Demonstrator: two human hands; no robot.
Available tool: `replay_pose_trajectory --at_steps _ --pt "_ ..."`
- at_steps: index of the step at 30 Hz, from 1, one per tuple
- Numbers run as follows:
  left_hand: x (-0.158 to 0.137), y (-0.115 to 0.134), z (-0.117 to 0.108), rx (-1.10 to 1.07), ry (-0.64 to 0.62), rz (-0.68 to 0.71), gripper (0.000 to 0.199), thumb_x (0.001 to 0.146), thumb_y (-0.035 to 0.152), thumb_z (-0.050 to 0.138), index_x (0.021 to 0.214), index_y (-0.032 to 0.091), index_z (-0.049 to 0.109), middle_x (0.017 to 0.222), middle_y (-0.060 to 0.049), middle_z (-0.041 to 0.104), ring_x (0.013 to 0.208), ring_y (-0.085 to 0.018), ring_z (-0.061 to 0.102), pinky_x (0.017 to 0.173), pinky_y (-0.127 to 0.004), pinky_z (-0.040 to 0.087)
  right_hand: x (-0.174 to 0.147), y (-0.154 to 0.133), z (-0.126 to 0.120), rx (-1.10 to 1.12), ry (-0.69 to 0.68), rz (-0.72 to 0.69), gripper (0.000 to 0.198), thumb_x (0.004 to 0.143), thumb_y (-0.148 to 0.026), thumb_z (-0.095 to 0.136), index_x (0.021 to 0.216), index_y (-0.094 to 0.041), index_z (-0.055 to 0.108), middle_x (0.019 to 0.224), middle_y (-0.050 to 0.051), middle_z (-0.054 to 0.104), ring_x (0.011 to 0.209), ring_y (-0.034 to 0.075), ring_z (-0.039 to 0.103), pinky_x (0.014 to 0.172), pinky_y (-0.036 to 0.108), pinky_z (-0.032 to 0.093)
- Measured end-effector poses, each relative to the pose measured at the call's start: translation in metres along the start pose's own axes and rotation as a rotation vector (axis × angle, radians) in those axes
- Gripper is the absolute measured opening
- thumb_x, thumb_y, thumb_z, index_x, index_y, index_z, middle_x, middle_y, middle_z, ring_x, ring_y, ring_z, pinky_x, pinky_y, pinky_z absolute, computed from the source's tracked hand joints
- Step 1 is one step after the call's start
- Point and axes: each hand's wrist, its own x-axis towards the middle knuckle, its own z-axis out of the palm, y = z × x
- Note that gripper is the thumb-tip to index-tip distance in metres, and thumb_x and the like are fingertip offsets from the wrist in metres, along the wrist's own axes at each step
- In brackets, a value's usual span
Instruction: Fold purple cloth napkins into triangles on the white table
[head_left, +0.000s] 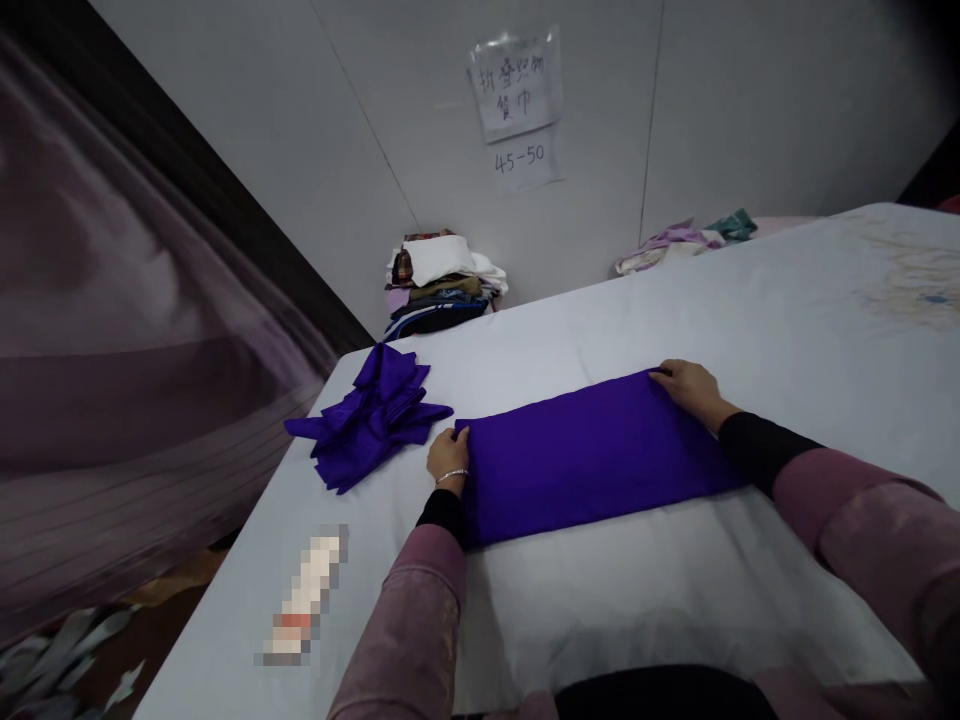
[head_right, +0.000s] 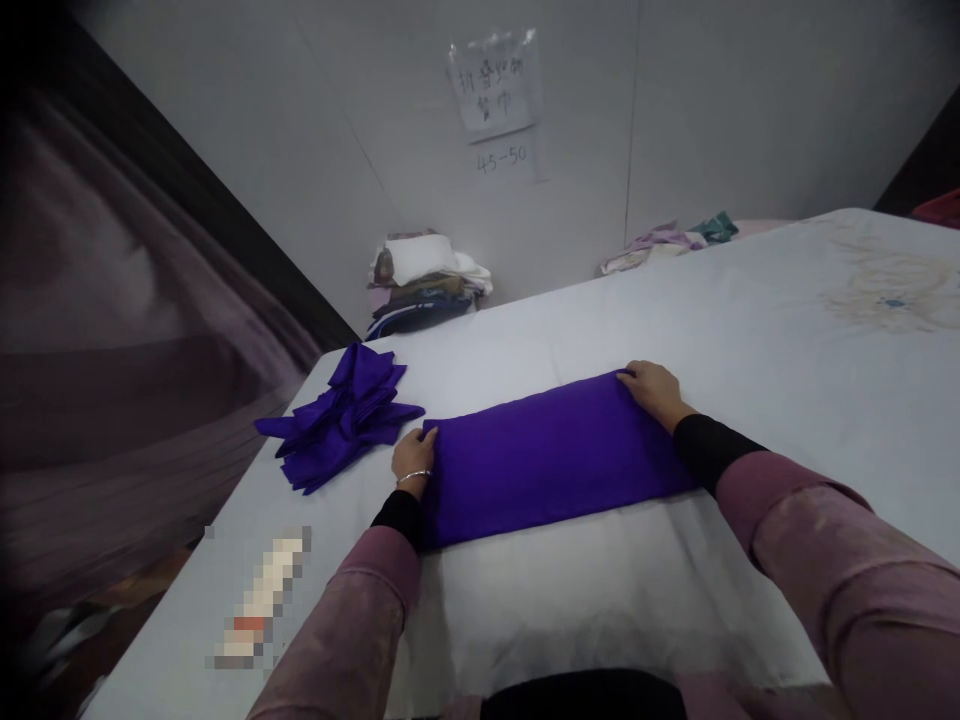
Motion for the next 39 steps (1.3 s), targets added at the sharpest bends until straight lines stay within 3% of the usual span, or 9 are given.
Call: replay_pose_trajectory --at_steps 5,8,11,14,20,23,31,34,39 --pt "0.003 -0.007 -0.013 -0.036 0.053 0.028 0.040 0.082 0.043 0.053 0.111 0.016 0.059 0.108 -0.012 0.064 0.101 -0.024 0.059 0.082 -0.033 0.044 -0.003 0.004 -0.010 0.009 0.067 -0.031 0.039 0.081 -0.039 0.052 0.109 -0.014 0.063 0.108 0.014 0.063 0.099 0.028 0.057 0.080 0.038 0.045" --pt "-0.019 -0.009 -0.018 -0.081 0.119 0.132 0.043 0.085 0.037 0.051 0.120 0.012 0.053 0.119 -0.016 0.058 0.113 -0.024 0.053 0.095 -0.036 0.040 -0.032 -0.014 -0.012 0.089 0.108 -0.257 0.043 0.083 -0.038 0.050 0.119 -0.015 0.058 0.124 0.015 0.056 0.116 0.030 0.048 0.095 0.044 0.040" --pt "-0.071 0.000 -0.009 -0.138 0.040 0.477 0.043 0.085 0.034 0.051 0.121 0.011 0.053 0.126 -0.017 0.055 0.121 -0.025 0.048 0.103 -0.040 0.035 -0.087 -0.056 -0.002 0.199 -0.028 -0.531 0.048 0.087 -0.046 0.045 0.127 -0.020 0.053 0.137 0.012 0.046 0.129 0.030 0.037 0.104 0.049 0.030" --pt "-0.127 0.015 0.008 -0.048 -0.132 0.727 0.049 0.088 0.040 0.046 0.131 0.017 0.046 0.144 -0.013 0.039 0.135 -0.027 0.030 0.109 -0.049 0.024 -0.144 -0.106 0.015 0.228 -0.219 -0.650 0.059 0.089 -0.054 0.038 0.137 -0.021 0.043 0.147 0.011 0.033 0.136 0.030 0.023 0.108 0.053 0.020" --pt "-0.153 0.028 0.025 0.221 -0.222 0.699 0.059 0.091 0.048 0.030 0.142 0.018 0.031 0.153 -0.009 0.020 0.141 -0.025 0.012 0.113 -0.052 0.012 -0.185 -0.152 0.040 0.138 -0.341 -0.649 0.070 0.090 -0.061 0.025 0.144 -0.016 0.029 0.150 0.014 0.024 0.139 0.027 0.013 0.110 0.051 0.011" --pt "-0.147 0.028 0.025 0.273 -0.206 0.696 0.063 0.091 0.054 0.024 0.143 0.019 0.029 0.153 -0.007 0.020 0.141 -0.025 0.011 0.113 -0.052 0.012 -0.175 -0.123 0.037 0.045 -0.271 -0.578 0.077 0.087 -0.066 0.024 0.144 -0.015 0.031 0.150 0.014 0.025 0.139 0.028 0.013 0.111 0.050 0.011" --pt "-0.147 0.030 0.024 0.304 -0.217 0.680 0.064 0.090 0.056 0.022 0.144 0.020 0.027 0.153 -0.005 0.018 0.141 -0.024 0.009 0.113 -0.050 0.009 -0.147 0.047 -0.006 -0.254 -0.049 -0.207 0.076 0.087 -0.065 0.018 0.144 -0.016 0.030 0.151 0.012 0.024 0.138 0.030 0.018 0.108 0.054 0.017" --pt "-0.143 0.033 0.021 0.290 -0.262 0.653 0.065 0.090 0.057 0.024 0.144 0.020 0.028 0.154 -0.005 0.017 0.142 -0.024 0.009 0.113 -0.050 0.009 -0.149 0.068 -0.010 -0.289 -0.032 -0.220 0.076 0.087 -0.064 0.015 0.144 -0.016 0.029 0.150 0.012 0.025 0.138 0.031 0.017 0.107 0.055 0.018" --pt "-0.126 0.035 0.007 0.221 -0.336 0.558 0.065 0.089 0.060 0.024 0.143 0.023 0.029 0.153 -0.005 0.019 0.141 -0.023 0.013 0.112 -0.050 0.014 -0.146 0.062 -0.018 -0.262 -0.065 -0.199 0.072 0.087 -0.062 0.018 0.141 -0.017 0.034 0.149 0.012 0.029 0.137 0.032 0.021 0.106 0.056 0.019"
